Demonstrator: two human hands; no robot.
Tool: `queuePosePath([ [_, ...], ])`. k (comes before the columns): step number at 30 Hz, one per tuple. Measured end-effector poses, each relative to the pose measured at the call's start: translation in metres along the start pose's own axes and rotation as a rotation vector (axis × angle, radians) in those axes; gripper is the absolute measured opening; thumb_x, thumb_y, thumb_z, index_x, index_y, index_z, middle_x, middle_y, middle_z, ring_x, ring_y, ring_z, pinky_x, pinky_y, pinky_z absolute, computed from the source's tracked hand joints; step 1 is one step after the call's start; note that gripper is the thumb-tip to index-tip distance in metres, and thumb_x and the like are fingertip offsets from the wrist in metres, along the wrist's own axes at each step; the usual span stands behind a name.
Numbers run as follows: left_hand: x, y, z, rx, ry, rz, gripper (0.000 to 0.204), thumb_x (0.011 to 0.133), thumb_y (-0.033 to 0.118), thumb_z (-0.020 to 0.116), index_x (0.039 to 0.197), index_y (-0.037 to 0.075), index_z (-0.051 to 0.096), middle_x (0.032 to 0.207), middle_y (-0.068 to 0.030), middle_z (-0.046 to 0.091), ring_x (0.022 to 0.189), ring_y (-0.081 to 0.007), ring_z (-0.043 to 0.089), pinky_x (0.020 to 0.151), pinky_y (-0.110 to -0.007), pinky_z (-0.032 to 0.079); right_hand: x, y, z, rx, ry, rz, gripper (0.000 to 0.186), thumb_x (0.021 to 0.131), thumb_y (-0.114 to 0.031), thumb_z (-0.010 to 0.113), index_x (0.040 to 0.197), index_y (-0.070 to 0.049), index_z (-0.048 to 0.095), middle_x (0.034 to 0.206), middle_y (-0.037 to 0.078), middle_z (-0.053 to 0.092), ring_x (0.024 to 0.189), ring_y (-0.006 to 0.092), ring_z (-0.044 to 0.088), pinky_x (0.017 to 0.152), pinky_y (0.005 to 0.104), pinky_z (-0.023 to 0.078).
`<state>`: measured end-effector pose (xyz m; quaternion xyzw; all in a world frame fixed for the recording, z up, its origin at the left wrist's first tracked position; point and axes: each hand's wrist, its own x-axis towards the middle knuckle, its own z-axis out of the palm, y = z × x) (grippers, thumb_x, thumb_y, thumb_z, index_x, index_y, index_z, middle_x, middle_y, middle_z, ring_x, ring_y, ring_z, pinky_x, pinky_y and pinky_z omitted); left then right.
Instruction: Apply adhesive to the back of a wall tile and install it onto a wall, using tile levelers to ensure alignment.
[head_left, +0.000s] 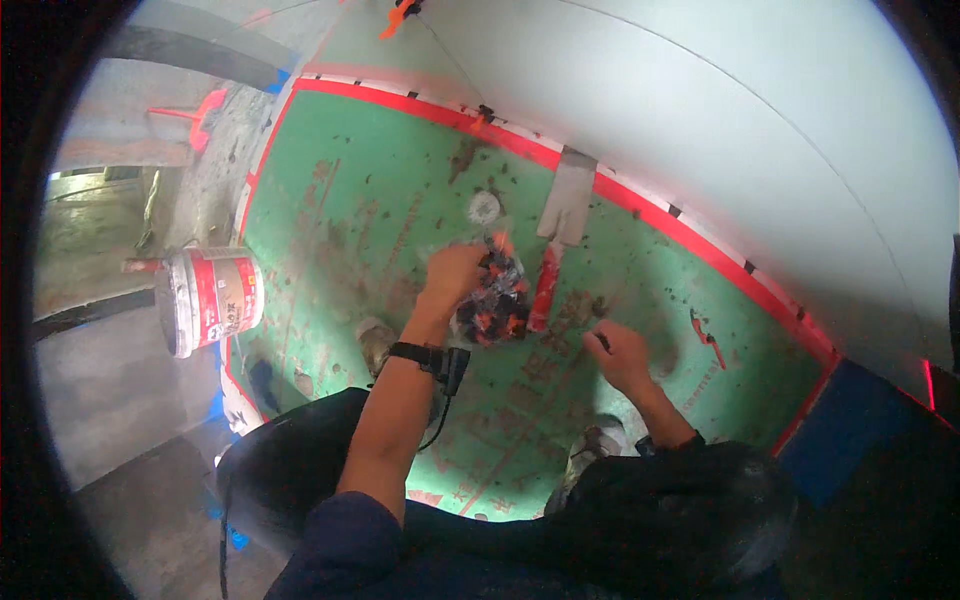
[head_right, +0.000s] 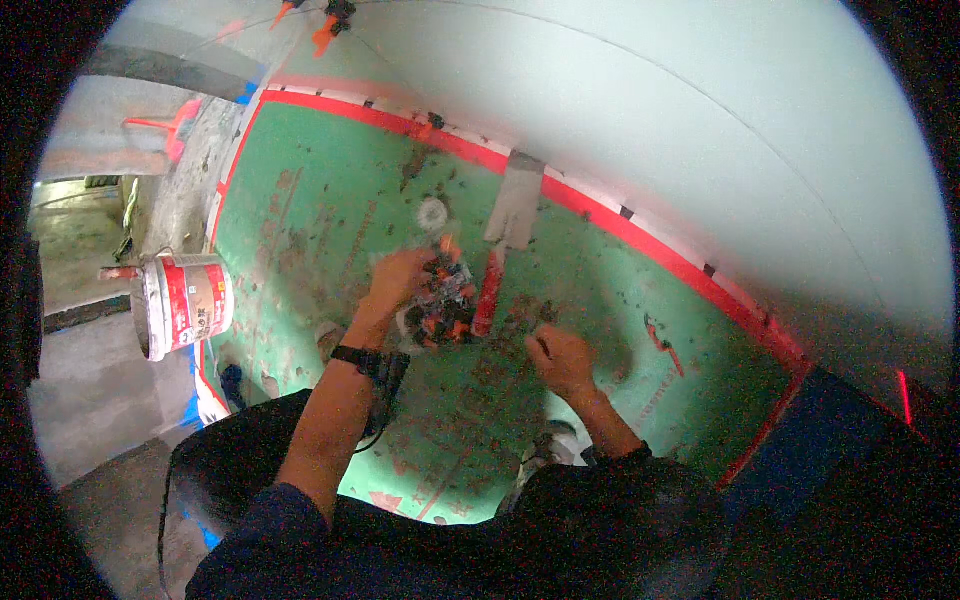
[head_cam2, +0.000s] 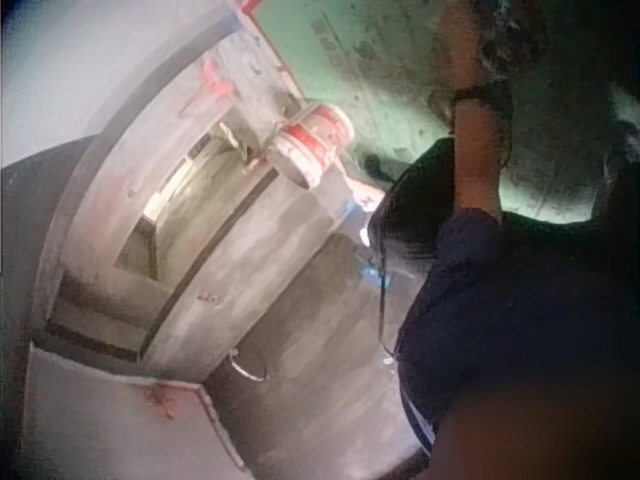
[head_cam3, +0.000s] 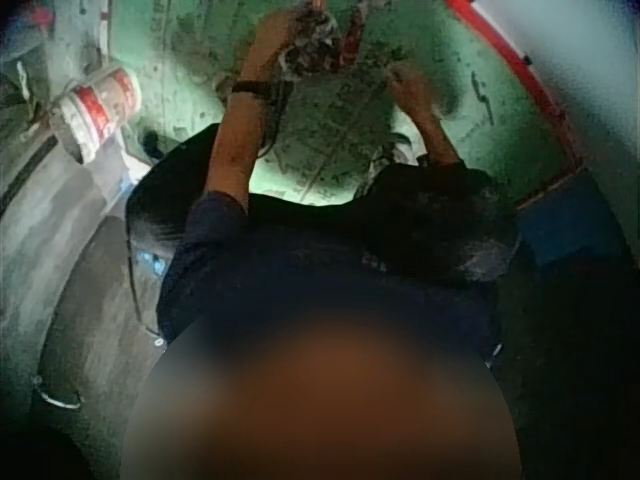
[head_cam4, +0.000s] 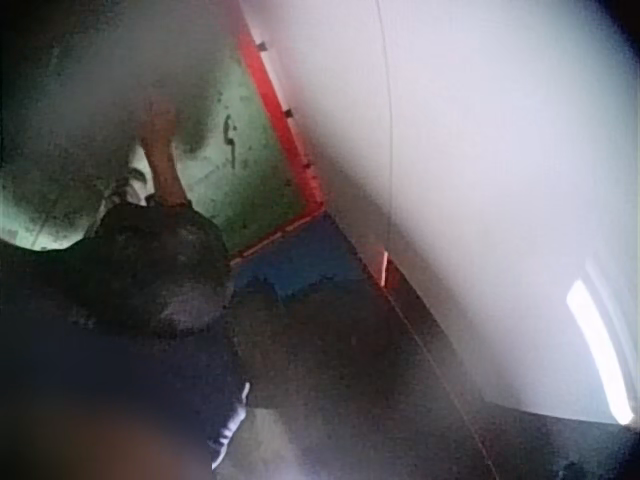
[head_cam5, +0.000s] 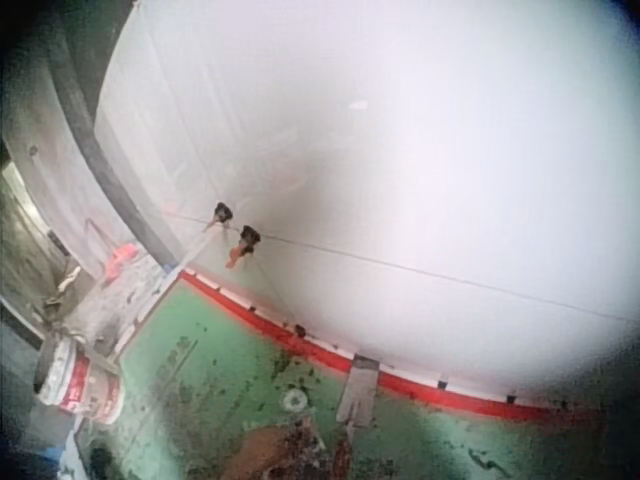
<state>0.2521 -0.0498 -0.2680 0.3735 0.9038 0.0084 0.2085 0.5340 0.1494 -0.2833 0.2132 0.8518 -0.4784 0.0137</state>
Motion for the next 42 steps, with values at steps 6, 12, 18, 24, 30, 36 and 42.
queuePosePath([
  [6,0.008,0.022,0.005,0.161,0.012,-0.023,0.029,0.072,0.027,0.078,0.097,0.013,0.07,0.092,-0.0101,0.07,0.088,-0.0322,0.069,0.071,-0.047,0.054,0.001,0.003,0.002,0.023,-0.063,0.018,0.03,0.094,-0.034,0.059,0.086,-0.005,0.059,0.081,0.017,0.062,0.078,0.0395,0.062,0.066,0.0505,0.047],
  [12,0.0,0.033,-0.041,0.191,-0.052,-0.063,0.034,0.069,0.027,0.08,0.095,0.009,0.068,0.091,-0.0134,0.07,0.088,-0.0338,0.069,0.071,-0.047,0.054,0.004,-0.004,-0.015,-0.022,-0.014,-0.005,0.021,0.091,-0.03,0.063,0.092,-0.009,0.066,0.082,0.015,0.065,0.076,0.0356,0.065,0.066,0.0416,0.049],
  [18,-0.01,0.082,-0.135,0.113,-0.162,0.094,0.038,0.072,0.027,0.08,0.098,0.007,0.061,0.091,-0.0147,0.069,0.089,-0.0364,0.068,0.074,-0.047,0.052,0.015,-0.06,-0.057,0.277,0.099,-0.001,0.025,0.096,-0.029,0.06,0.105,-0.006,0.064,0.097,0.017,0.067,0.089,0.036,0.067,0.076,0.0454,0.053],
  [24,-0.01,0.17,-0.158,-0.26,-0.194,0.391,0.043,0.075,0.027,0.081,0.107,0.007,0.06,0.091,-0.0151,0.069,0.085,-0.0347,0.068,0.072,-0.042,0.053,0.032,-0.091,-0.103,0.355,0.085,-0.149,0.023,0.096,-0.023,0.064,0.109,-0.004,0.064,0.093,0.018,0.069,0.084,0.0309,0.07,0.074,0.0413,0.054],
  [30,-0.008,0.189,-0.169,-0.511,-0.241,0.424,0.05,0.076,0.025,0.082,0.117,0.007,0.061,0.09,-0.0125,0.069,0.084,-0.0268,0.068,0.076,-0.037,0.053,0.015,-0.088,-0.131,0.304,0.245,0.038,0.017,0.092,-0.019,0.07,0.095,-0.002,0.068,0.081,0.011,0.069,0.067,0.0186,0.065,0.062,0.0327,0.051],
  [36,-0.009,0.201,-0.168,-0.786,-0.234,0.46,0.045,0.083,0.025,0.08,0.119,0.005,0.062,0.095,-0.0096,0.069,0.087,-0.0172,0.066,0.079,-0.033,0.052,0.014,-0.092,-0.157,0.005,0.496,-0.436,0.017,0.09,-0.018,0.071,0.088,-0.003,0.065,0.076,0.012,0.066,0.061,0.0285,0.065,0.057,0.0365,0.051],
  [42,0.005,0.216,-0.176,-0.942,-0.22,0.569,0.038,0.087,0.022,0.078,0.112,-0.002,0.062,0.094,-0.0101,0.068,0.088,-0.0145,0.064,0.08,-0.032,0.053,0.006,-0.104,-0.177,0.062,0.53,-0.296,0.014,0.094,-0.014,0.068,0.086,-0.002,0.064,0.073,0.01,0.067,0.06,0.0211,0.064,0.056,0.0316,0.05],
])
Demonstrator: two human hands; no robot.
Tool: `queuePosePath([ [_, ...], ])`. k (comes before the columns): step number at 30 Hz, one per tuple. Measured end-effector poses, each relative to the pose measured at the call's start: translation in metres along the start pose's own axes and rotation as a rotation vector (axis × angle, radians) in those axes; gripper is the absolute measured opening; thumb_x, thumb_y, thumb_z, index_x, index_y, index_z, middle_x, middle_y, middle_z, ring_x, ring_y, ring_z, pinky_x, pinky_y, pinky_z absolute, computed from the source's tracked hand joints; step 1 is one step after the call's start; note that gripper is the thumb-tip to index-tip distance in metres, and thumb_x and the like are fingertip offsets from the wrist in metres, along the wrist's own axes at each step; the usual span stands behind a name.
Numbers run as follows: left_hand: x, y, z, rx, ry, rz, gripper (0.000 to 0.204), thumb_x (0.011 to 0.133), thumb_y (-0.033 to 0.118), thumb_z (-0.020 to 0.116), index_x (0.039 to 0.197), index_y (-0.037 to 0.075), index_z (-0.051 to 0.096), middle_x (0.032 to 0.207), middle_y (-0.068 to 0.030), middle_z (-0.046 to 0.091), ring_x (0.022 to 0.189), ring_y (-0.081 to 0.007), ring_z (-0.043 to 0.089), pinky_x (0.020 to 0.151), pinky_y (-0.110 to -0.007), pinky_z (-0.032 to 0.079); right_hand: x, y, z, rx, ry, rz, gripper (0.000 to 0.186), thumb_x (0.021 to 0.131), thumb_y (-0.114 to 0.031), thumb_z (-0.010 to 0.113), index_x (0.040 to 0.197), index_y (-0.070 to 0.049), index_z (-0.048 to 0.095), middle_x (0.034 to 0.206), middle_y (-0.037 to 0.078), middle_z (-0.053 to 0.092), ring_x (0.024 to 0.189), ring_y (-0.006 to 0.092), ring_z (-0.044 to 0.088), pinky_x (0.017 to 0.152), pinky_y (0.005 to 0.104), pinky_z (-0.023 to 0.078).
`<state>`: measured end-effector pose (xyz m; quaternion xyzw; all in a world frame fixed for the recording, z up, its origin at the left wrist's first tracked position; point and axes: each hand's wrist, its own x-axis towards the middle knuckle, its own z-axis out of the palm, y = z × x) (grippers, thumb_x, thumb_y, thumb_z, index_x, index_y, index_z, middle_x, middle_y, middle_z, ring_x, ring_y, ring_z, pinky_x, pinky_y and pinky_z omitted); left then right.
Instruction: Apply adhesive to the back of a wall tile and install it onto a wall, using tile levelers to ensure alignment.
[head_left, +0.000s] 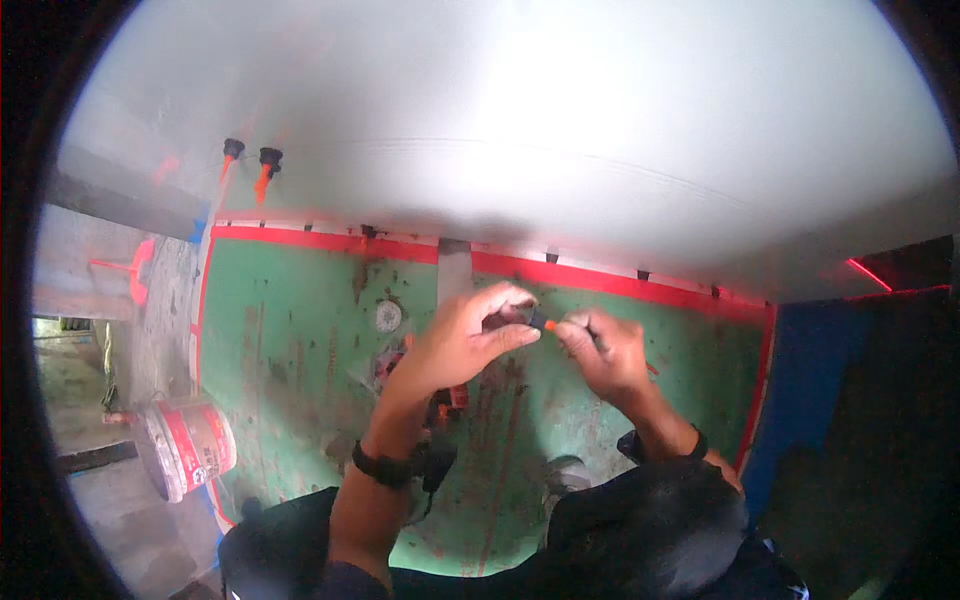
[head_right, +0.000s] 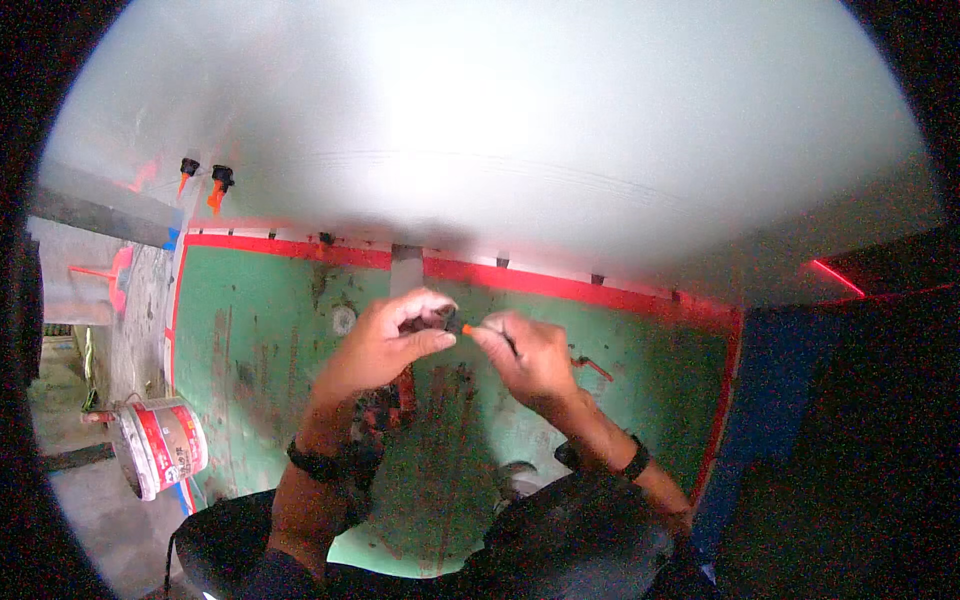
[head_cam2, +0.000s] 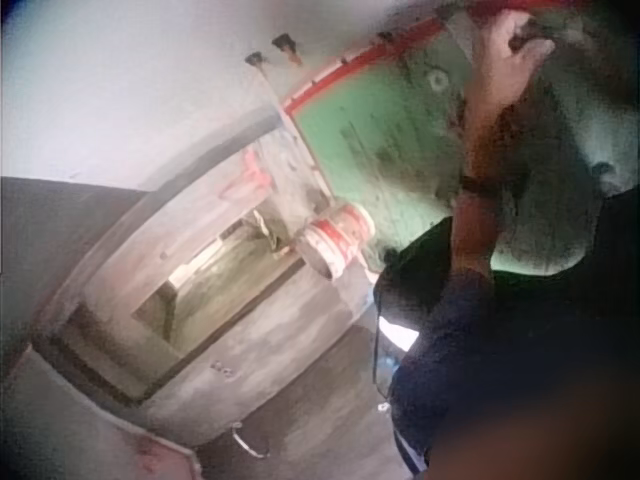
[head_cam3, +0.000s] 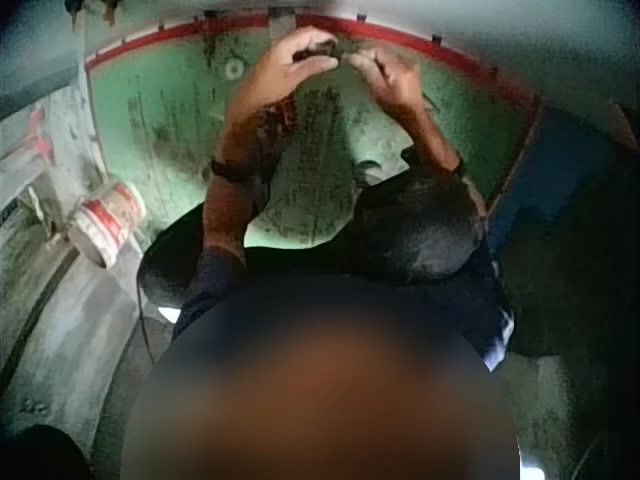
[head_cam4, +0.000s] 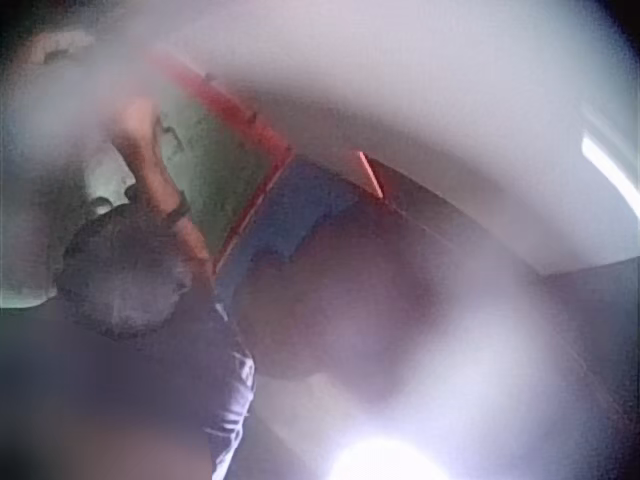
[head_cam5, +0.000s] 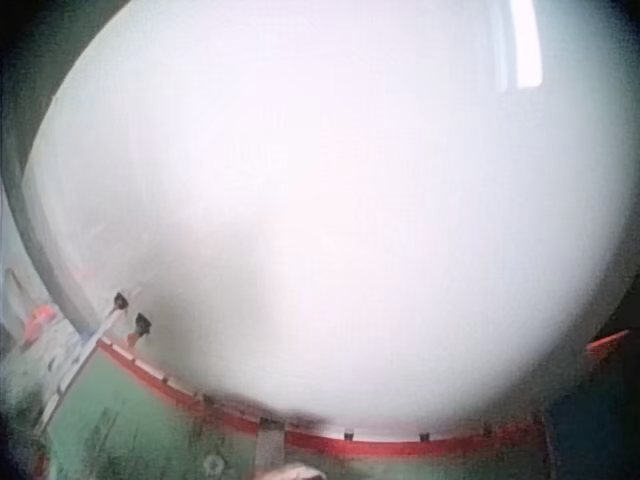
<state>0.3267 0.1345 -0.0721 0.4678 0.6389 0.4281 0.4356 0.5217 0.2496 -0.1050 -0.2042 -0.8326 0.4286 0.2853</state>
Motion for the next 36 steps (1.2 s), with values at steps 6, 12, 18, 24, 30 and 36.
queuePosePath([
  [6,0.012,0.01,0.0,-0.057,0.018,0.124,0.039,0.085,0.019,0.08,0.111,-0.004,0.062,0.092,-0.0102,0.07,0.084,-0.013,0.065,0.077,-0.031,0.054,0.001,0.0,0.0,0.045,0.103,0.045,0.016,0.095,-0.017,0.068,0.092,-0.002,0.064,0.072,0.008,0.066,0.06,0.0153,0.063,0.056,0.0308,0.05],
  [12,0.016,0.001,0.002,-0.185,0.013,0.123,0.033,0.089,0.014,0.076,0.114,0.0,0.062,0.097,-0.0014,0.065,0.09,-0.0084,0.061,0.079,-0.027,0.052,0.009,-0.006,0.0,0.152,-0.006,0.155,0.022,0.095,-0.022,0.068,0.085,-0.003,0.063,0.065,0.008,0.059,0.056,0.014,0.056,0.052,0.0322,0.044],
  [18,0.047,0.01,0.008,-0.592,0.233,0.137,0.031,0.095,0.02,0.07,0.116,-0.001,0.061,0.099,-0.0021,0.066,0.089,-0.0081,0.061,0.076,-0.026,0.051,0.056,-0.018,0.002,0.354,0.018,0.209,0.038,0.103,-0.032,0.055,0.08,-0.003,0.064,0.059,0.0,0.055,0.052,0.0082,0.049,0.048,0.0276,0.037],
  [24,0.065,0.02,0.005,-0.509,0.431,0.065,0.029,0.101,0.029,0.06,0.111,0.003,0.067,0.091,-0.0015,0.069,0.081,-0.0074,0.062,0.07,-0.023,0.048,0.099,-0.025,0.02,0.685,0.283,0.391,0.039,0.104,-0.033,0.051,0.083,-0.004,0.066,0.06,0.0,0.058,0.048,0.006,0.046,0.044,0.0236,0.035],
  [30,0.065,0.02,0.007,-0.615,0.412,0.08,0.023,0.1,0.023,0.063,0.104,0.0,0.064,0.086,-0.0013,0.065,0.076,-0.0068,0.057,0.069,-0.023,0.047,0.106,-0.039,0.027,0.726,0.363,0.465,0.039,0.103,-0.03,0.052,0.078,-0.004,0.066,0.059,0.001,0.057,0.047,0.0065,0.046,0.043,0.0234,0.034],
  [36,0.069,0.026,0.009,-0.569,0.423,0.162,0.022,0.101,0.025,0.061,0.099,0.004,0.063,0.081,0.0018,0.063,0.072,-0.0055,0.056,0.065,-0.022,0.044,0.118,-0.045,0.025,0.737,0.332,0.466,0.039,0.102,-0.029,0.054,0.073,-0.006,0.064,0.056,0.0,0.056,0.045,0.0057,0.044,0.042,0.0235,0.032],
])
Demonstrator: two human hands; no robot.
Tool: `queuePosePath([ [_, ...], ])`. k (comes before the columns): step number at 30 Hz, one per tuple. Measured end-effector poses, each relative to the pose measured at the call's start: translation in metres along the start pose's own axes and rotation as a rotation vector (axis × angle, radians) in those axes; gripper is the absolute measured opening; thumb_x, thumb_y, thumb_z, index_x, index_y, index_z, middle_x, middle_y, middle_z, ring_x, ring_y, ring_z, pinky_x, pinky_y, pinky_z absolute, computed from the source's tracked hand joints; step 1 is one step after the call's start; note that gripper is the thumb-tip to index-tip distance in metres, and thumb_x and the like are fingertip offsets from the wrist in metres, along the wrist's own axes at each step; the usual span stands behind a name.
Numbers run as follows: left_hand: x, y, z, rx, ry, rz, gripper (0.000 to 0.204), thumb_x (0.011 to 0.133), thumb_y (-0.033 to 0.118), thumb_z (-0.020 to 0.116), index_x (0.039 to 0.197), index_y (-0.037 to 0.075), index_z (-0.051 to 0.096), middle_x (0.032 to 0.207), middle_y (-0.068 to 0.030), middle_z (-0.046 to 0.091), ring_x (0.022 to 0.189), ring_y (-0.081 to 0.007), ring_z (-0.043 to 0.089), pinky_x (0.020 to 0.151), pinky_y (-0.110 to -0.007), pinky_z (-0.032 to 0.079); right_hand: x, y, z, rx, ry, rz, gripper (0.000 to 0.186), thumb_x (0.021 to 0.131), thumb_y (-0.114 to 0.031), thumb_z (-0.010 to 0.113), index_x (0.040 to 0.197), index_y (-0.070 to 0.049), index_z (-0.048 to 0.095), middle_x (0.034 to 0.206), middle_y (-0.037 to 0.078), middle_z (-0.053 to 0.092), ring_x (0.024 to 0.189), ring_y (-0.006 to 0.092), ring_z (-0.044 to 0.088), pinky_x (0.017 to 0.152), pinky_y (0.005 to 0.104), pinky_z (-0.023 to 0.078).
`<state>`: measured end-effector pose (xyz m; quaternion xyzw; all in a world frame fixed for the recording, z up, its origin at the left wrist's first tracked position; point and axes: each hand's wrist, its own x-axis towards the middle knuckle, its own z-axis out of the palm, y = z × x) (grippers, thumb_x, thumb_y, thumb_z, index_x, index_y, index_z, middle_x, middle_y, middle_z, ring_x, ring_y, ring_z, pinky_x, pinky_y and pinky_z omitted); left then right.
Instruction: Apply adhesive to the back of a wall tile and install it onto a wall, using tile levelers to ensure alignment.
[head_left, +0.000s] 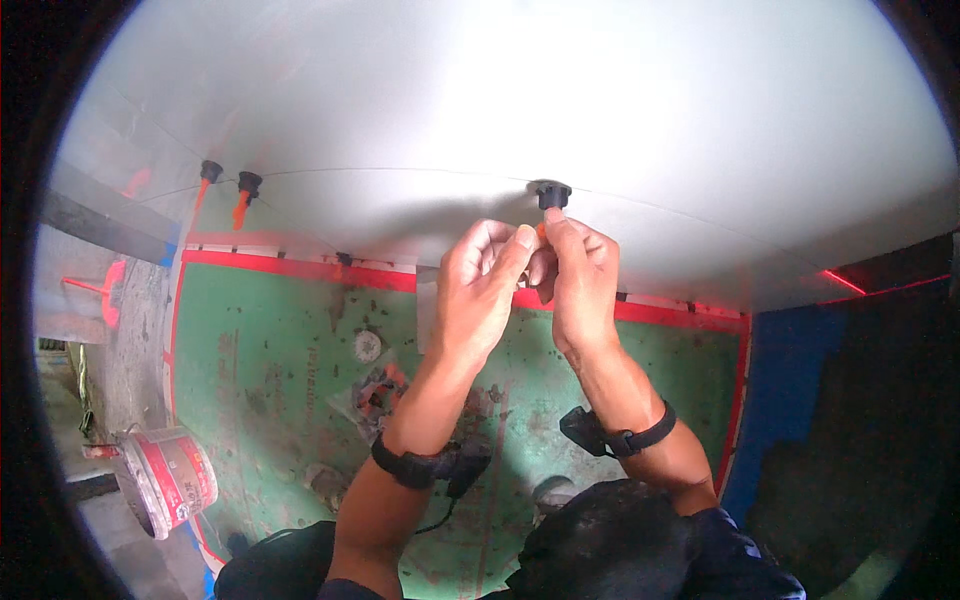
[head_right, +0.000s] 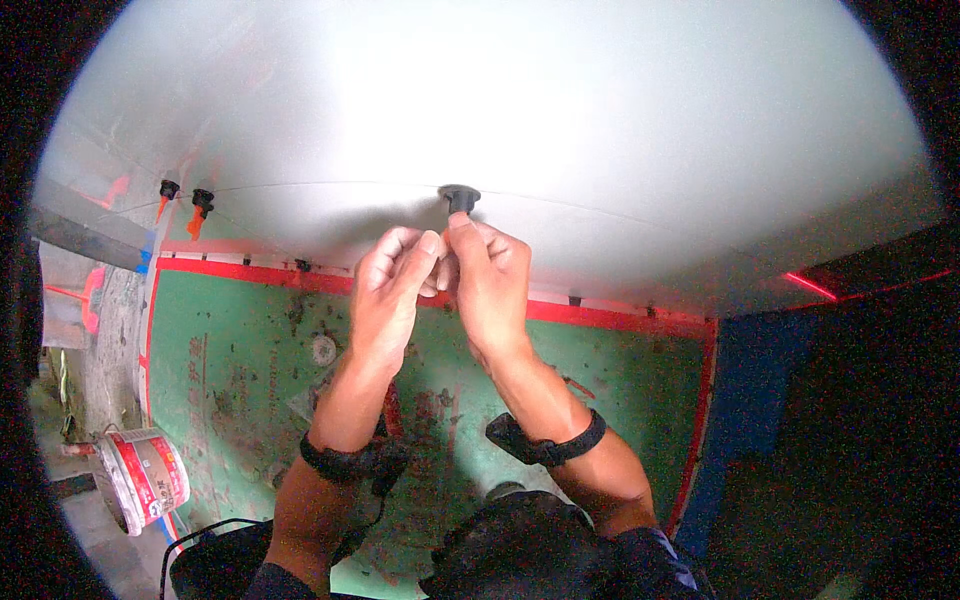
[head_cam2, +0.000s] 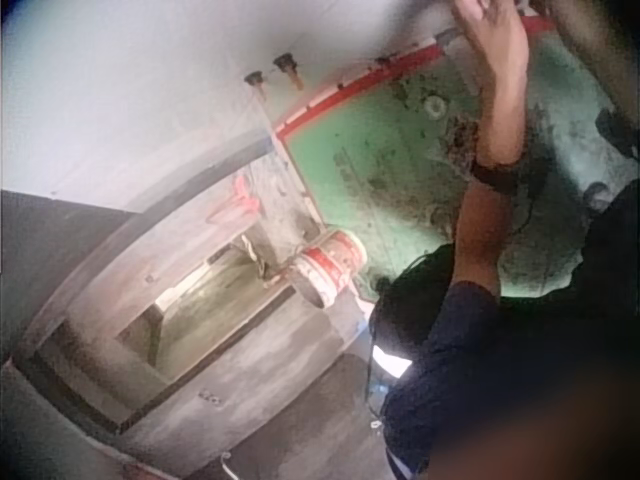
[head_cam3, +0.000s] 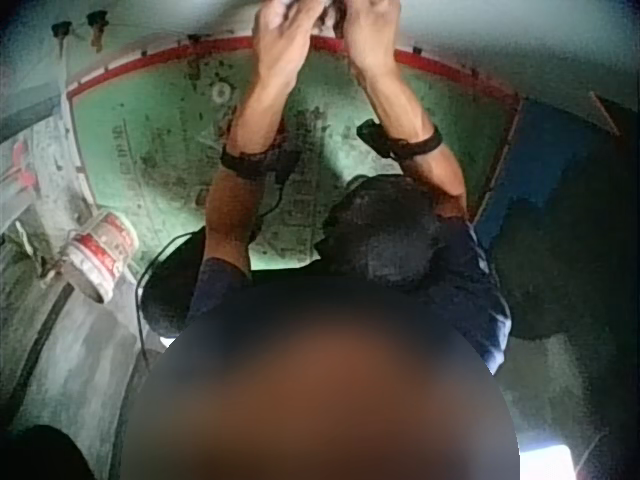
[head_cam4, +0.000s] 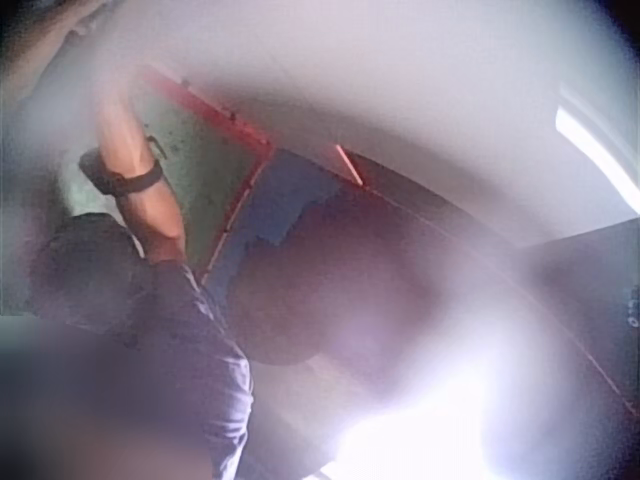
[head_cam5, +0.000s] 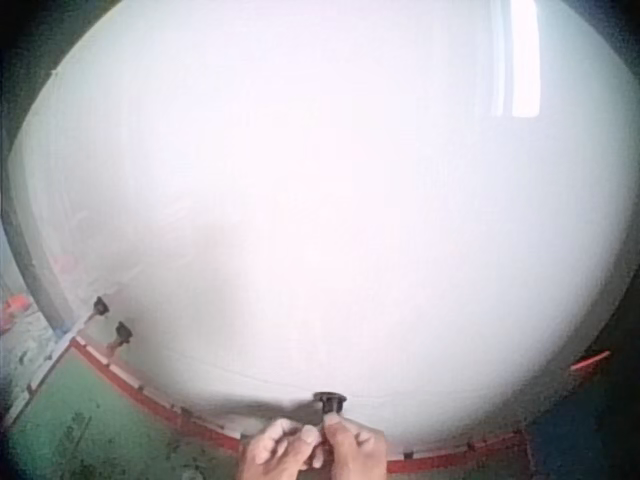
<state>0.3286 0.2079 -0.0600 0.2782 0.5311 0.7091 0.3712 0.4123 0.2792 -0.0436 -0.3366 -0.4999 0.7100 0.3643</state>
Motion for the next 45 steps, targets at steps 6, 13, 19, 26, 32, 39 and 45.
queuePosePath([
  [6,0.005,0.008,0.007,-0.082,0.012,0.008,0.023,0.1,0.025,0.061,0.102,0.002,0.061,0.077,-0.0009,0.062,0.061,-0.0066,0.056,0.052,-0.023,0.045,0.003,0.002,-0.002,0.259,-0.105,0.169,0.044,0.103,-0.035,0.051,0.069,-0.009,0.06,0.054,0.001,0.054,0.044,0.0091,0.045,0.043,0.0254,0.032],
  [13,0.007,0.017,0.01,0.194,0.001,0.007,0.022,0.099,0.019,0.062,0.093,-0.001,0.065,0.07,-0.002,0.061,0.053,-0.0077,0.055,0.046,-0.023,0.044,-0.008,0.012,-0.01,0.453,-0.198,0.336,0.044,0.103,-0.038,0.049,0.072,-0.009,0.059,0.057,0.003,0.056,0.048,0.0112,0.048,0.047,0.0259,0.037],
  [19,0.009,0.024,0.013,1.213,0.216,0.593,0.014,0.081,0.014,0.071,0.073,0.005,0.064,0.069,-0.0086,0.059,0.062,-0.0271,0.062,0.054,-0.04,0.05,-0.002,0.007,-0.031,-0.182,-0.031,-0.125,0.034,0.102,-0.03,0.056,0.082,-0.003,0.064,0.067,0.002,0.062,0.053,0.0058,0.05,0.048,0.0246,0.038],
  [26,0.012,0.032,0.016,1.406,0.159,0.91,0.023,0.068,0.011,0.073,0.063,0.01,0.051,0.065,-0.0034,0.049,0.06,-0.0215,0.057,0.053,-0.037,0.048,0.024,-0.014,-0.031,-0.521,-0.017,-0.254,0.042,0.095,-0.032,0.065,0.068,0.0,0.064,0.053,0.003,0.054,0.049,0.0081,0.046,0.047,0.0307,0.037],
  [32,0.014,0.031,0.014,1.398,0.122,0.984,0.024,0.064,0.011,0.073,0.061,0.011,0.049,0.064,-0.0025,0.045,0.058,-0.0203,0.054,0.052,-0.036,0.047,0.032,-0.021,-0.028,-0.701,-0.055,-0.209,0.049,0.093,-0.036,0.065,0.061,0.001,0.062,0.049,0.008,0.053,0.047,0.0121,0.045,0.047,0.0351,0.038],
  [39,0.014,0.023,0.018,1.303,0.161,0.91,0.023,0.071,0.01,0.074,0.063,0.01,0.053,0.063,-0.0047,0.048,0.056,-0.0247,0.055,0.051,-0.04,0.045,0.03,0.002,-0.026,-0.215,-0.111,-0.14,0.043,0.099,-0.031,0.056,0.071,0.0,0.065,0.057,0.003,0.058,0.049,0.01,0.049,0.046,0.0307,0.039],
  [45,0.011,0.025,0.015,1.212,0.189,0.782,0.02,0.075,0.012,0.075,0.066,0.008,0.057,0.064,-0.0066,0.052,0.056,-0.0271,0.057,0.05,-0.041,0.045,0.022,0.014,-0.021,-0.05,-0.074,-0.007,0.04,0.102,-0.028,0.053,0.078,0.0,0.068,0.062,0.001,0.06,0.051,0.0076,0.051,0.046,0.0275,0.04],
])
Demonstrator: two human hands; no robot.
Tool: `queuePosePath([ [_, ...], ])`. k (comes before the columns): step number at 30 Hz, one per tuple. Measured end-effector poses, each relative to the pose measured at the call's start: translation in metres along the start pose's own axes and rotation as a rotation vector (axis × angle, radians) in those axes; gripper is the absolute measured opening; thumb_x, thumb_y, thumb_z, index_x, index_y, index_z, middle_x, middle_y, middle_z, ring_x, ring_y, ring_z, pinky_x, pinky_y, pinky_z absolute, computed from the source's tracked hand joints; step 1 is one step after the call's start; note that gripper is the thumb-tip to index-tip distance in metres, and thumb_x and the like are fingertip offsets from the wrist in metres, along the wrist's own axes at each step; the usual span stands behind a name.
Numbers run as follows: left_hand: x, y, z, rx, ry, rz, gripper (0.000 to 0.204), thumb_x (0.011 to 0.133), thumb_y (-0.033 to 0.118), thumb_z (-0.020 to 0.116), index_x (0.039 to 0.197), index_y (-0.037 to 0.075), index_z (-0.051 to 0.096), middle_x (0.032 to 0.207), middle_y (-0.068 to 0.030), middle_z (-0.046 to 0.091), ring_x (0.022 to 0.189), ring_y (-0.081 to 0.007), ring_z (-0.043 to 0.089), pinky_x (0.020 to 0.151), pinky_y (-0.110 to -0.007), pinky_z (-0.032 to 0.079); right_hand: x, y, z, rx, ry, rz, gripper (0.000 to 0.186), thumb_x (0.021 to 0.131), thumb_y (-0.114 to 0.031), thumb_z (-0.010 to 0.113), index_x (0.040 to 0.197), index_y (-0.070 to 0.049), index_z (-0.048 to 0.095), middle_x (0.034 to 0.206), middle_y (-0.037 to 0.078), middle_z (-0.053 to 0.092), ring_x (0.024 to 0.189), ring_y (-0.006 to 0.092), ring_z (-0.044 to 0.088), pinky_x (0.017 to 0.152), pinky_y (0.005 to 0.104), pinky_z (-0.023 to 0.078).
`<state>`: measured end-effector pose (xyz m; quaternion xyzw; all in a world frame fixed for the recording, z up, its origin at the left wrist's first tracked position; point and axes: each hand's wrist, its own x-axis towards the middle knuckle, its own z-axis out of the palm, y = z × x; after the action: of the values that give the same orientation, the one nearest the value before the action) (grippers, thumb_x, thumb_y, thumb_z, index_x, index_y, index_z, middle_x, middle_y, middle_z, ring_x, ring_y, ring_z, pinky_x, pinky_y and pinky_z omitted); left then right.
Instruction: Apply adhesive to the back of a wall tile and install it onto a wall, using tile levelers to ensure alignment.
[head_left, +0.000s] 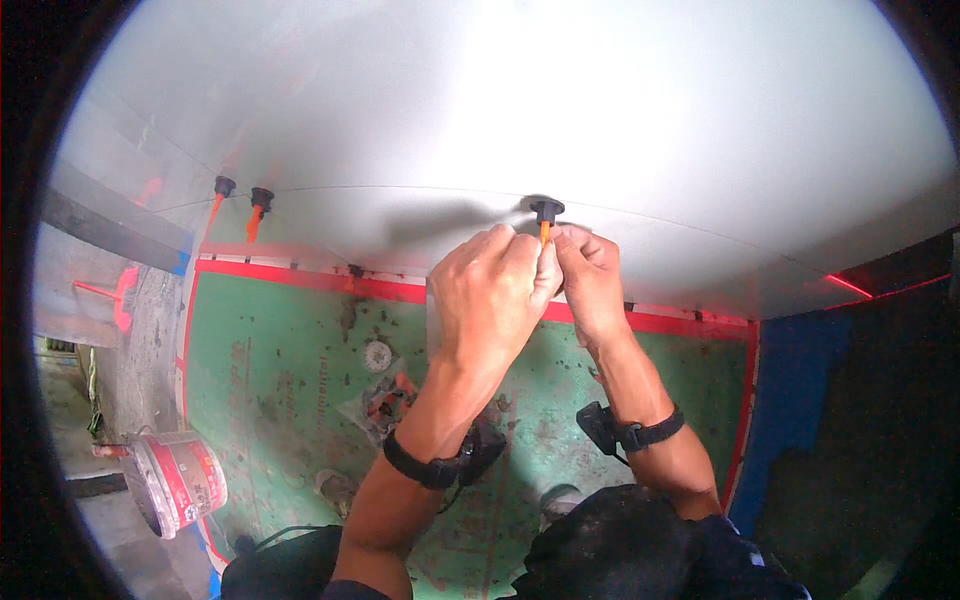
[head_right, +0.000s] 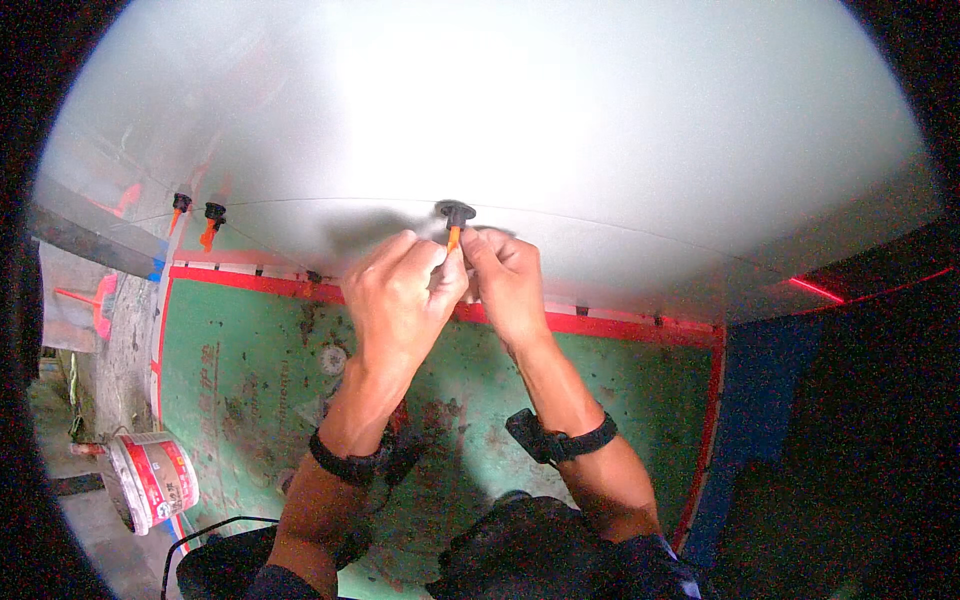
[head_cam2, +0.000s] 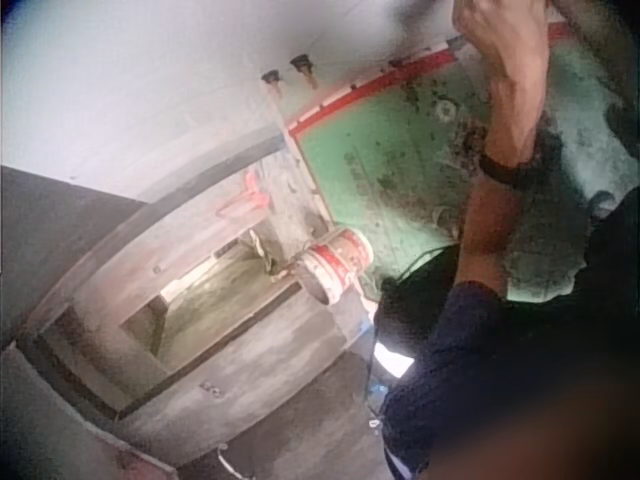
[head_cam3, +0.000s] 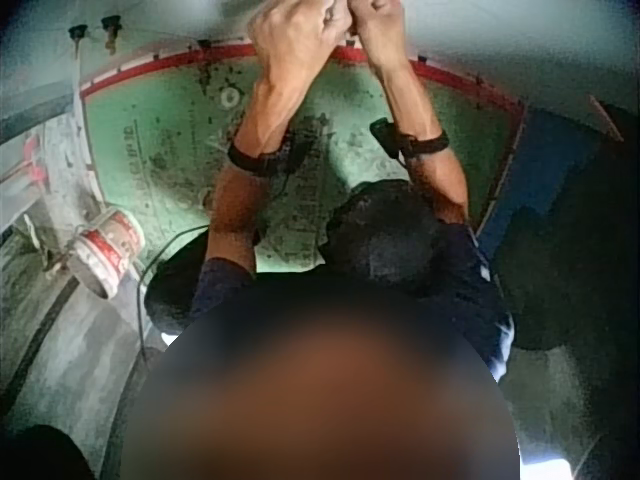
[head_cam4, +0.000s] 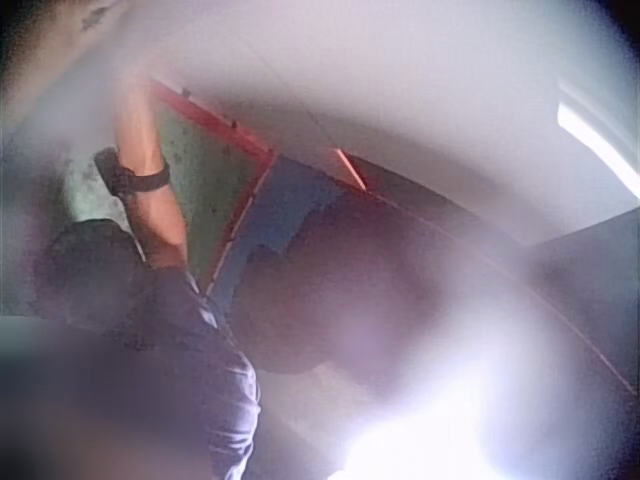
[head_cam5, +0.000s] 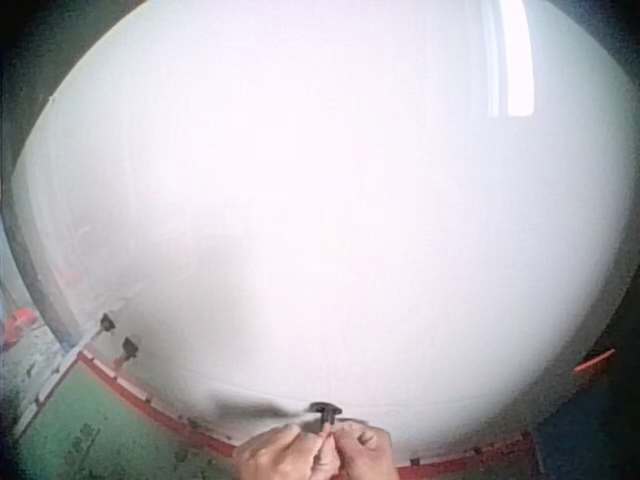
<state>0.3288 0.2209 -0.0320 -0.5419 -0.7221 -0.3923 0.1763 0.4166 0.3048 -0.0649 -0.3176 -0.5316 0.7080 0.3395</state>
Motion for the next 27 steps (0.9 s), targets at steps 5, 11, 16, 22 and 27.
queuePosePath([
  [5,0.0,0.0,-0.001,0.033,-0.021,0.034,0.021,0.074,0.011,0.075,0.065,0.009,0.056,0.063,-0.0063,0.051,0.056,-0.0274,0.056,0.05,-0.041,0.045,-0.005,-0.029,-0.01,-0.391,0.082,-0.301,0.039,0.1,-0.029,0.058,0.077,0.0,0.069,0.062,0.007,0.065,0.049,0.0114,0.052,0.047,0.0326,0.041],
  [11,0.001,0.0,-0.002,0.009,-0.005,0.014,0.023,0.075,0.013,0.075,0.064,0.009,0.055,0.064,-0.0062,0.051,0.056,-0.0276,0.056,0.05,-0.041,0.045,0.011,-0.029,-0.01,-0.299,-0.121,-0.041,0.038,0.1,-0.028,0.056,0.076,-0.001,0.066,0.062,0.004,0.062,0.049,0.0123,0.054,0.046,0.0289,0.042],
  [16,0.0,-0.001,-0.001,0.001,-0.009,0.005,0.023,0.075,0.013,0.076,0.064,0.009,0.055,0.064,-0.0063,0.051,0.056,-0.0277,0.056,0.05,-0.042,0.045,0.001,-0.011,-0.003,-0.176,-0.02,0.039,0.037,0.101,-0.027,0.055,0.075,-0.003,0.066,0.062,0.002,0.062,0.05,0.01,0.054,0.047,0.0267,0.043],
  [22,0.0,-0.001,-0.003,0.021,-0.037,0.018,0.022,0.075,0.013,0.075,0.065,0.008,0.056,0.064,-0.0065,0.052,0.057,-0.0279,0.057,0.051,-0.042,0.045,0.005,-0.045,-0.009,-0.99,0.014,-0.442,0.039,0.099,-0.025,0.056,0.072,0.001,0.066,0.06,0.011,0.063,0.05,0.0149,0.057,0.05,0.0351,0.046],
  [27,0.001,-0.001,-0.003,-0.016,-0.01,-0.011,0.021,0.075,0.013,0.076,0.066,0.008,0.057,0.064,-0.0067,0.052,0.057,-0.028,0.057,0.051,-0.042,0.045,0.006,-0.023,-0.001,-0.129,-0.007,-0.003,0.042,0.1,-0.028,0.055,0.07,0.001,0.065,0.056,0.007,0.057,0.05,0.0122,0.054,0.048,0.0352,0.044],
])
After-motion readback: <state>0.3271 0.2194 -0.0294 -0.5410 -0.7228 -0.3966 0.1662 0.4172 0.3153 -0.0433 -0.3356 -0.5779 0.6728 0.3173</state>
